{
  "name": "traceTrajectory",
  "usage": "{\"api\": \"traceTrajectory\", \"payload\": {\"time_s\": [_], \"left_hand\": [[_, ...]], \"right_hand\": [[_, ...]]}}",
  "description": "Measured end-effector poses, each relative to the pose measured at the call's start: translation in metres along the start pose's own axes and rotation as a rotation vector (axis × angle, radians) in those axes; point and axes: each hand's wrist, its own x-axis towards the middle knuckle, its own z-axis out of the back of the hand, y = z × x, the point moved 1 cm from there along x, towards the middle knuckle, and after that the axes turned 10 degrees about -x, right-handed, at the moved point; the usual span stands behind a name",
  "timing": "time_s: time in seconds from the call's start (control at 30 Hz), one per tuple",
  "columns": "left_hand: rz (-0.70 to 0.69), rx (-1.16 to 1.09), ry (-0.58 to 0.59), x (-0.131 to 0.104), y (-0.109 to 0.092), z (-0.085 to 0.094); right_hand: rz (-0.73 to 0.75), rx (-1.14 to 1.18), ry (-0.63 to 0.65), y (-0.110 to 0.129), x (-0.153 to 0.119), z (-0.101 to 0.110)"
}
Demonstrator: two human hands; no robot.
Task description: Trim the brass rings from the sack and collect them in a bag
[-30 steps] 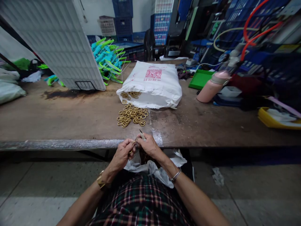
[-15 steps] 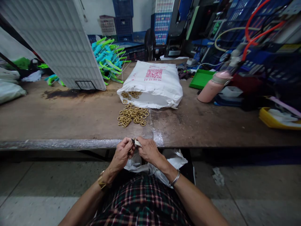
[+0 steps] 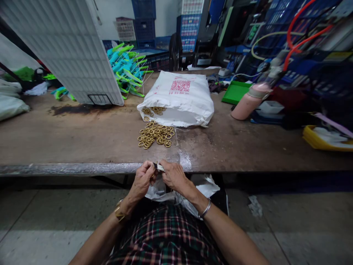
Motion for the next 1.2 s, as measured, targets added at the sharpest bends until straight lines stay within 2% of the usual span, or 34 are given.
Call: {"api": "traceTrajectory", "payload": {"time_s": [0.2, 0.37, 0.6, 0.8, 1.03, 1.2], "left_hand": [[0.006, -0.002, 0.038, -0.001, 0.001, 0.003], [0.000, -0.001, 0.063, -0.001, 0.001, 0.006], [-0.025, -0.023, 0.027, -0.002, -0.001, 0.005], [-0.063, 0.058, -0.004, -0.006, -0.002, 0.004], [-0.111, 0.103, 0.001, -0.006, 0.004, 0.008], [-0.109, 0.052, 0.009, -0.010, 0.001, 0.006]], "right_hand": [[-0.032, -0.043, -0.011, 0.005, -0.001, 0.003], [-0.076, -0.097, 0.040, 0.012, -0.001, 0.011], [-0.132, -0.170, 0.024, 0.014, -0.001, 0.010], [-0.156, -0.179, -0.005, 0.015, -0.001, 0.011], [-0.155, -0.148, 0.008, 0.017, -0.002, 0.010], [-0.151, -0.143, 0.063, 0.012, 0.001, 0.007]]}}
